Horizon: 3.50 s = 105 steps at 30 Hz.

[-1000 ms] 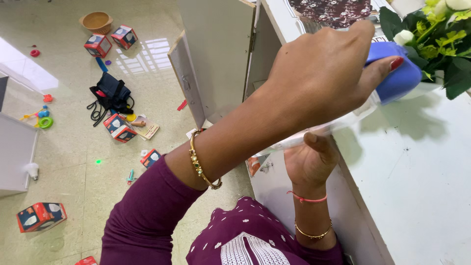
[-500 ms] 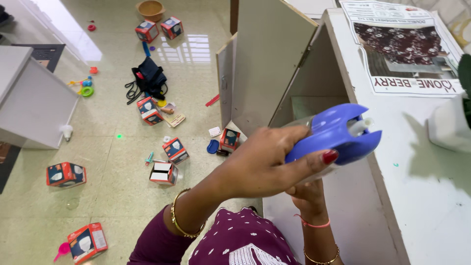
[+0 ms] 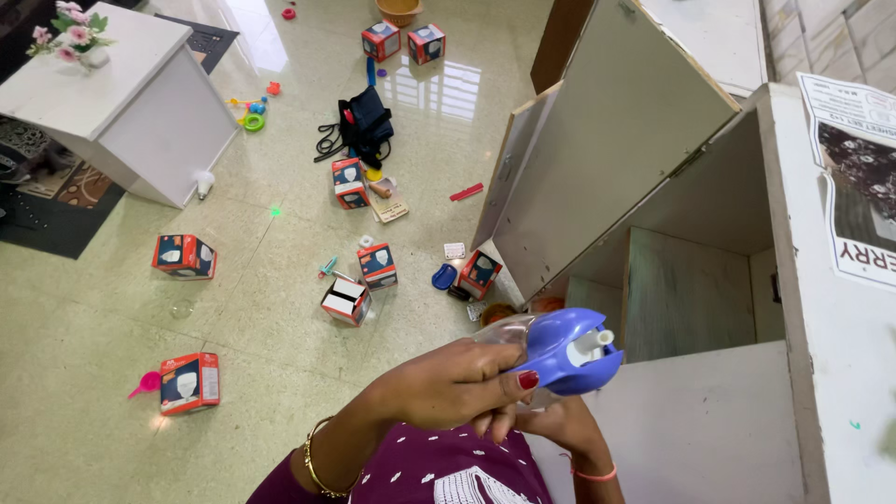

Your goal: The person holds a blue and white water bottle, walks through several rooms past a television and open cabinets, steps onto a balcony, and pours water from the bottle onto a potted plant.

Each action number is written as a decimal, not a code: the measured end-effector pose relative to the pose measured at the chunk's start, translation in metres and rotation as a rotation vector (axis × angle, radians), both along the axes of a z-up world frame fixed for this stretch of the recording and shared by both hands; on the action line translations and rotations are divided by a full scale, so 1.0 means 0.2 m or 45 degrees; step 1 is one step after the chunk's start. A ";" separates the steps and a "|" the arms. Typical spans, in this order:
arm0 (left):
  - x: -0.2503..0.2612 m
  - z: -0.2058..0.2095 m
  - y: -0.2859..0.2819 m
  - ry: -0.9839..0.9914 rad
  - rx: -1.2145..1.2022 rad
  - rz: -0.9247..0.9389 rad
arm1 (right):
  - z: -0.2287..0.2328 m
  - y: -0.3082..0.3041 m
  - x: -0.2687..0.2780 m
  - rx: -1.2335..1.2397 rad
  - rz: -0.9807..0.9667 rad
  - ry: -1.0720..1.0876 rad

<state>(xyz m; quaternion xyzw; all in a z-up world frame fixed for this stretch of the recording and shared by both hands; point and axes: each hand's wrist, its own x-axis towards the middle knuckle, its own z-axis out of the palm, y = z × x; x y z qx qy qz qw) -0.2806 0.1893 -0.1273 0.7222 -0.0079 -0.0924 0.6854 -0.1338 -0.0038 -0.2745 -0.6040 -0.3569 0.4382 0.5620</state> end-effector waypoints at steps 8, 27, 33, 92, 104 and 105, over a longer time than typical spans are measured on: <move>-0.20 -0.30 0.04 0.085 -0.271 0.080 | -0.32 0.03 -0.14 -0.172 0.032 0.130; -0.72 -0.49 0.22 0.147 -0.303 0.306 | -0.30 0.30 -0.59 -0.233 0.176 0.241; -0.63 -0.59 0.27 0.119 -0.306 0.329 | -0.24 0.39 -0.49 -0.183 0.138 0.145; 1.14 -0.64 2.14 0.037 0.011 0.509 | -0.42 2.20 1.20 -0.331 -0.131 0.391; 1.45 -0.59 2.50 0.060 0.068 0.437 | -0.37 2.56 1.44 -0.215 -0.217 0.575; 1.49 -0.59 2.54 0.091 0.080 0.423 | -0.37 2.58 1.47 -0.200 -0.216 0.580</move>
